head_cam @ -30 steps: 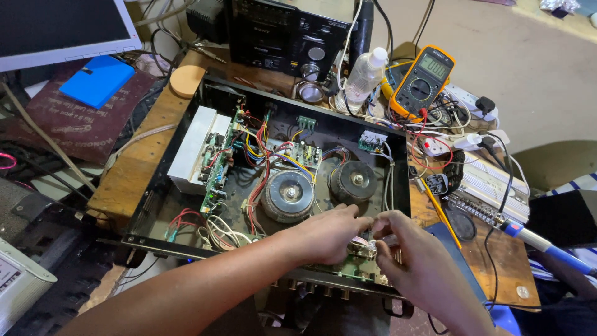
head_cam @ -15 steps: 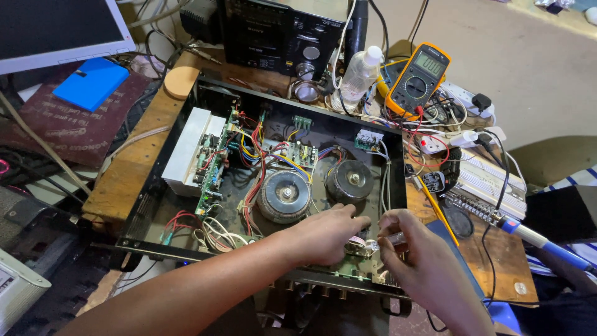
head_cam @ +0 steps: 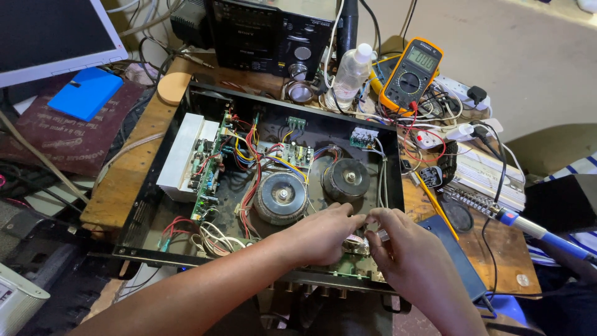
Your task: Diagnosing and adjusting internal components of an audio amplifier using a multimeter and manual adjustments.
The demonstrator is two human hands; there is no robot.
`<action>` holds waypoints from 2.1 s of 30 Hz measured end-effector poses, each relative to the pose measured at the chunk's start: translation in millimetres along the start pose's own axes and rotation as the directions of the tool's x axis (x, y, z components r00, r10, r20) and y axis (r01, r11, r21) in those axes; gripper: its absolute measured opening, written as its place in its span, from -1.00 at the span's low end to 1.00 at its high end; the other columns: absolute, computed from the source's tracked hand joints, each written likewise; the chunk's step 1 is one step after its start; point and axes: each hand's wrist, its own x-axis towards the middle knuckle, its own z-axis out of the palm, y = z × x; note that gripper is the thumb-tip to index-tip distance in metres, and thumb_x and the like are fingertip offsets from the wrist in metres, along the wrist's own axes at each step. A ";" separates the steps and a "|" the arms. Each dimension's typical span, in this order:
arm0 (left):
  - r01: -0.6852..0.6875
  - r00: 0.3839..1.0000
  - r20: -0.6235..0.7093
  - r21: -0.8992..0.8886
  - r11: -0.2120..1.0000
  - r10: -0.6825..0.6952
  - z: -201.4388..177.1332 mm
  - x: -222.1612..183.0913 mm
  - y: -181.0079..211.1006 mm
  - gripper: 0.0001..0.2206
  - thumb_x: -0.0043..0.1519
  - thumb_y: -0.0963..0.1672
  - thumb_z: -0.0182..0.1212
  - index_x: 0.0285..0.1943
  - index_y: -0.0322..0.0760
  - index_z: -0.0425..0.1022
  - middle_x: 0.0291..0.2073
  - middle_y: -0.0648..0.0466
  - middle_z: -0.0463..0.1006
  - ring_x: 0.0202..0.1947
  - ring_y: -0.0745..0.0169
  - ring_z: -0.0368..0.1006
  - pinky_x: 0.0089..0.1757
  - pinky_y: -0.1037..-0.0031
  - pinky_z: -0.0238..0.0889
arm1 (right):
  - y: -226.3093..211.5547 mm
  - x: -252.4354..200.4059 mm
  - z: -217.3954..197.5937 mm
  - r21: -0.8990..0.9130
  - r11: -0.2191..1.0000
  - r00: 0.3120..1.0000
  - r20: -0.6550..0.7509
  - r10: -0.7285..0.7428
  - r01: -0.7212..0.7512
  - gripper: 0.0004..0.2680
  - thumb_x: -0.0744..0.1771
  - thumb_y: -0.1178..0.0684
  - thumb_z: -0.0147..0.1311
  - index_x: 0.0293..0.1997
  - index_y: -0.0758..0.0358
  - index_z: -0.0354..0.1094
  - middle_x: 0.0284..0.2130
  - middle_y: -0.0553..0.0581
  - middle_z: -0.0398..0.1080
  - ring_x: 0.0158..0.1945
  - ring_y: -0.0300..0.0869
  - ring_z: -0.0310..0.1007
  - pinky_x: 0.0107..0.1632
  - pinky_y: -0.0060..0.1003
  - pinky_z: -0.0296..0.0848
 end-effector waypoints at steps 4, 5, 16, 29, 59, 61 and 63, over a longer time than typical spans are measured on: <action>0.025 0.999 0.031 -0.009 1.000 -0.024 -1.3 1.5 0.7 -0.42 0.09 -0.31 0.10 0.38 -0.21 0.37 -0.10 -0.17 0.38 0.01 -0.28 0.37 -0.14 -0.08 0.32 | -4.1 -0.1 -1.1 -0.012 1.000 0.999 -0.013 -0.029 0.029 -0.80 0.39 -0.04 0.10 0.12 0.01 0.32 -0.13 0.07 0.54 -0.38 -0.04 0.65 -0.33 0.00 0.44; 0.026 0.999 0.030 -0.009 1.000 -0.025 -1.1 1.2 0.0 -0.42 0.09 -0.31 0.10 0.38 -0.21 0.37 -0.10 -0.17 0.38 0.01 -0.28 0.37 -0.14 -0.08 0.32 | -4.4 -0.1 -1.2 -0.012 0.999 0.999 -0.013 -0.031 0.030 -0.80 0.39 -0.04 0.10 0.12 0.01 0.32 -0.13 0.07 0.54 -0.38 -0.04 0.65 -0.33 0.00 0.44; 0.043 0.998 0.053 0.029 0.999 -0.044 -7.5 -1.0 6.9 -0.35 0.09 -0.31 0.10 0.47 -0.23 0.30 -0.04 -0.18 0.36 0.07 -0.31 0.35 -0.15 -0.12 0.36 | 4.7 -5.9 -2.6 0.105 0.993 0.998 0.008 0.061 -0.061 -0.78 0.34 0.02 0.13 0.10 -0.08 0.33 -0.21 -0.10 0.64 -0.32 -0.21 0.81 -0.22 -0.18 0.52; 0.031 0.999 0.022 0.012 0.999 -0.031 1.7 2.8 0.4 -0.37 0.10 -0.29 0.06 0.47 -0.24 0.32 -0.07 -0.19 0.38 0.04 -0.32 0.37 -0.11 -0.10 0.36 | -4.9 -1.8 0.2 -0.078 0.997 0.996 -0.084 -0.033 0.027 -0.89 0.38 -0.07 0.12 -0.02 -0.09 0.39 -0.33 -0.08 0.53 -0.39 -0.07 0.58 -0.40 -0.02 0.40; -0.049 0.998 -0.043 0.095 0.994 0.053 13.2 6.2 -7.6 -0.63 0.05 -0.30 0.08 0.08 -0.31 0.44 -0.12 -0.14 0.41 -0.02 -0.25 0.39 -0.12 -0.05 0.37 | -11.3 0.4 -18.4 -0.070 0.990 0.973 0.207 -0.107 0.124 -0.72 0.41 -0.01 0.00 0.31 -0.07 0.29 -0.08 0.09 0.36 -0.12 0.13 0.56 -0.06 0.08 0.48; -0.003 0.999 -0.032 0.042 0.999 0.005 10.3 5.7 -5.1 -0.46 0.06 -0.29 0.12 0.30 -0.23 0.44 -0.08 -0.12 0.42 0.04 -0.26 0.38 -0.10 -0.10 0.38 | -3.8 1.9 -5.4 -0.333 0.920 0.978 0.038 -0.206 0.207 -0.82 0.43 -0.22 0.02 0.11 -0.19 0.42 -0.43 0.03 0.38 -0.45 0.13 0.56 -0.54 0.17 0.36; -0.008 1.000 -0.029 0.039 0.999 0.009 6.9 4.0 -1.7 -0.45 0.04 -0.29 0.14 0.31 -0.25 0.42 -0.04 -0.15 0.43 0.05 -0.27 0.38 -0.08 -0.08 0.36 | -13.0 3.4 -24.9 -0.212 0.965 0.983 0.131 -0.126 0.152 -0.73 0.41 -0.16 0.06 0.27 -0.17 0.33 -0.23 0.03 0.41 -0.28 0.12 0.59 -0.34 0.14 0.45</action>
